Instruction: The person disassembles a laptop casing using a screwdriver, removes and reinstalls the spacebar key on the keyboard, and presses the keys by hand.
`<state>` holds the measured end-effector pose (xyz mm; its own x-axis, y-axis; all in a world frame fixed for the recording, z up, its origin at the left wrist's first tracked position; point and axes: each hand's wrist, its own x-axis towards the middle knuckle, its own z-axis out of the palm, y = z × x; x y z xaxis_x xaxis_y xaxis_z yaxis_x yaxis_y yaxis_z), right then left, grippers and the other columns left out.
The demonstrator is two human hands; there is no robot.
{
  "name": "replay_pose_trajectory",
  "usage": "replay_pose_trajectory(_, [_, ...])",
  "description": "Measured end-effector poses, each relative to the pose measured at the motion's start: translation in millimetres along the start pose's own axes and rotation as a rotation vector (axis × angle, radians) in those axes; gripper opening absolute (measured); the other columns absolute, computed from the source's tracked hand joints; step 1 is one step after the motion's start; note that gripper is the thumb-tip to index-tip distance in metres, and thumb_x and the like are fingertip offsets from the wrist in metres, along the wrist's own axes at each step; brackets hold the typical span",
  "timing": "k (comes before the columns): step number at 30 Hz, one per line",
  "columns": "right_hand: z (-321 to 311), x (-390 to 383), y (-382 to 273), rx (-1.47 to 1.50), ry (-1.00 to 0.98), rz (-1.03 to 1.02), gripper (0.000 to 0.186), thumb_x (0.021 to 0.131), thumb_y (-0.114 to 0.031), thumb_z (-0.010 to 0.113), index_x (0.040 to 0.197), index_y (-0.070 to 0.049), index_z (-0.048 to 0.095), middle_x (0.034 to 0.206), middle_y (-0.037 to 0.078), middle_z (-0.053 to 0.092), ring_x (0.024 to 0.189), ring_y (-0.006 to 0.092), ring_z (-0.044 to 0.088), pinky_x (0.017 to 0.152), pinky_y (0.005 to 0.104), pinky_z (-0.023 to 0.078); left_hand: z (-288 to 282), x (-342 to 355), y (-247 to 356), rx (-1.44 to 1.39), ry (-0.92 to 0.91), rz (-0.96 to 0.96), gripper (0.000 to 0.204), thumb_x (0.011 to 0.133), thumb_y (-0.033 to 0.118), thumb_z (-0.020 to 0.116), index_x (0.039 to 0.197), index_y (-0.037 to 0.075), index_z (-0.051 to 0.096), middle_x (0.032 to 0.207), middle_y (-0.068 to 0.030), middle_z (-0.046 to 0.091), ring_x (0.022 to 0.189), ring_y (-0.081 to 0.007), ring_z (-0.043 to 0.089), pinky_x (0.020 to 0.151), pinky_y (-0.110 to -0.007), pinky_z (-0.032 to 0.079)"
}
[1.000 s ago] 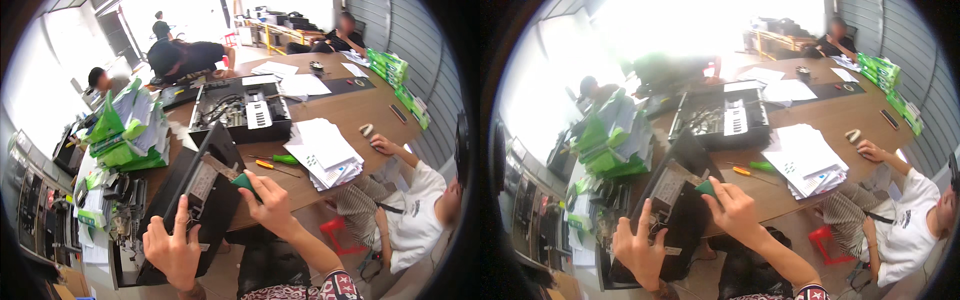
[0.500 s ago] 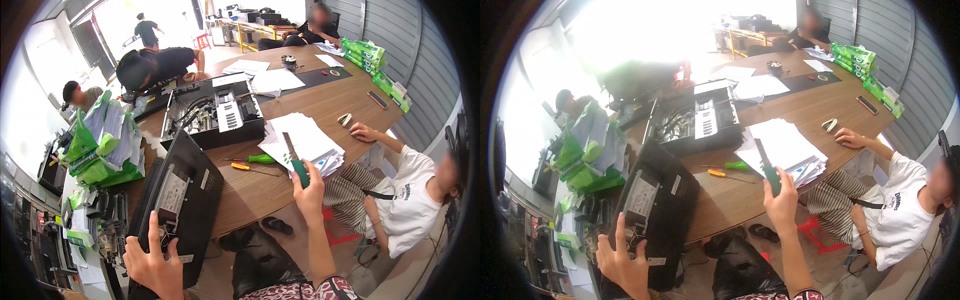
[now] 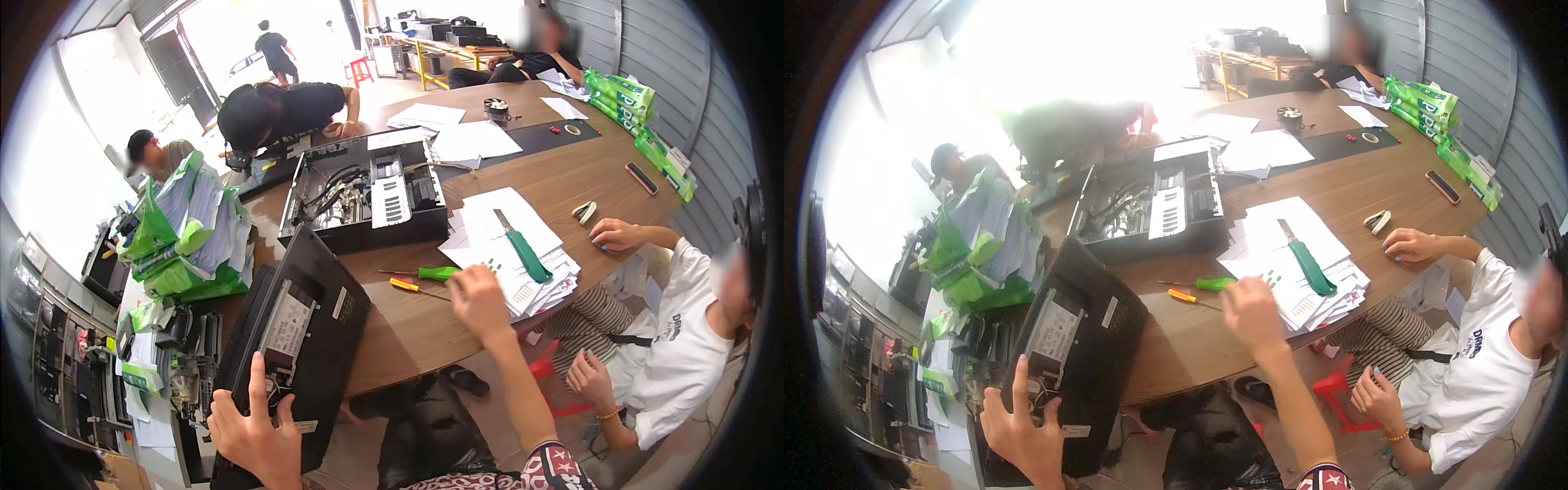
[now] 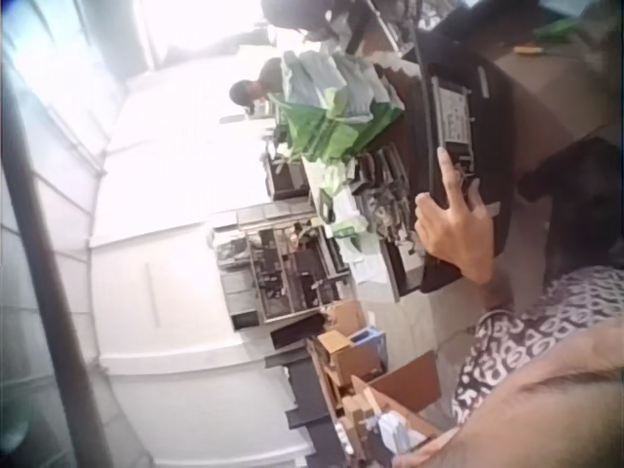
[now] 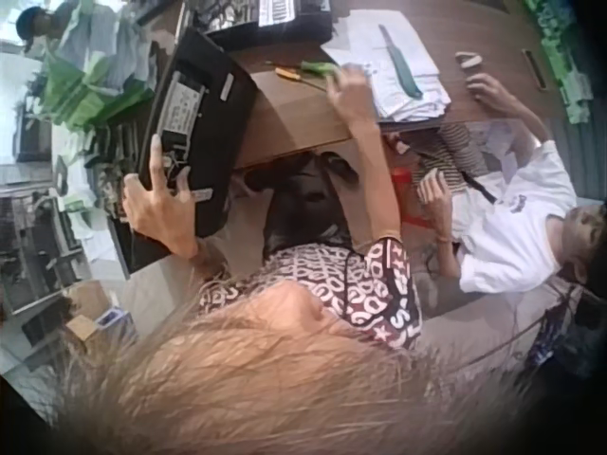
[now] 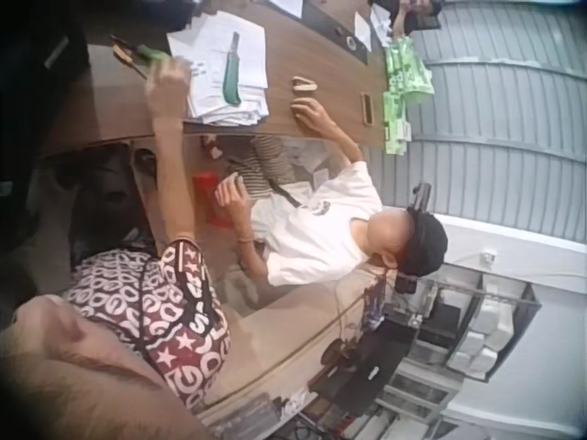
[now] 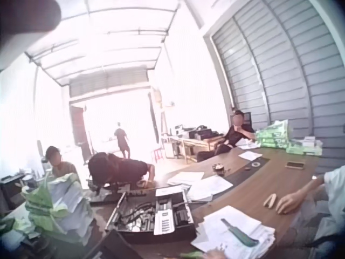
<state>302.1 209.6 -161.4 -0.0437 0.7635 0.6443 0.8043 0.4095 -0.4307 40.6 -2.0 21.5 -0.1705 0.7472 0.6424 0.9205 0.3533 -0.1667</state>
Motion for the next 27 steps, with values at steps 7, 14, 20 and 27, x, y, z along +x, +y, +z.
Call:
replay_pose_trajectory(7, [40.7,-16.6,-1.5,-0.081,-0.207,0.063,0.013,0.088,-0.016,0.070,0.092,-0.004,0.069,0.098,0.014,0.064,0.098,0.0337,0.064,0.085,0.0445,0.053,12.3,-6.8,2.9,-0.048,0.008,0.043,0.086,0.057,0.024,0.091,0.139,0.031,0.066,0.096,-0.0106,0.051,0.084,-0.0335,0.055,0.074,-0.044,0.042])
replay_pose_trajectory(14, [47.1,-21.3,11.3,0.249,-0.167,0.109,0.010,0.087,-0.006,0.073,0.091,-0.001,0.066,0.092,0.017,0.064,0.087,0.0373,0.066,0.076,0.0450,0.052,15.3,-2.1,-10.4,-0.088,0.035,0.108,0.067,0.066,0.033,0.087,0.131,0.034,0.072,0.088,-0.0068,0.045,0.078,-0.0270,0.051,0.069,-0.041,0.040])
replay_pose_trajectory(20, [42.4,-19.0,8.5,0.402,-0.192,0.268,0.010,0.091,-0.009,0.070,0.092,0.000,0.066,0.095,0.018,0.065,0.087,0.0375,0.065,0.079,0.0442,0.051,15.4,-3.6,-16.4,-0.113,0.045,0.133,0.067,0.066,0.032,0.087,0.131,0.035,0.072,0.089,-0.0055,0.046,0.079,-0.0252,0.052,0.070,-0.039,0.041])
replay_pose_trajectory(27, [39.5,-20.1,7.5,0.445,-0.097,0.253,0.010,0.093,-0.005,0.069,0.094,0.004,0.065,0.087,0.016,0.065,0.077,0.0277,0.065,0.073,0.0368,0.051,21.8,6.3,-27.3,-0.209,0.009,0.111,0.084,0.063,0.032,0.089,0.142,0.016,0.064,0.088,-0.0046,0.048,0.080,-0.0241,0.052,0.072,-0.039,0.040])
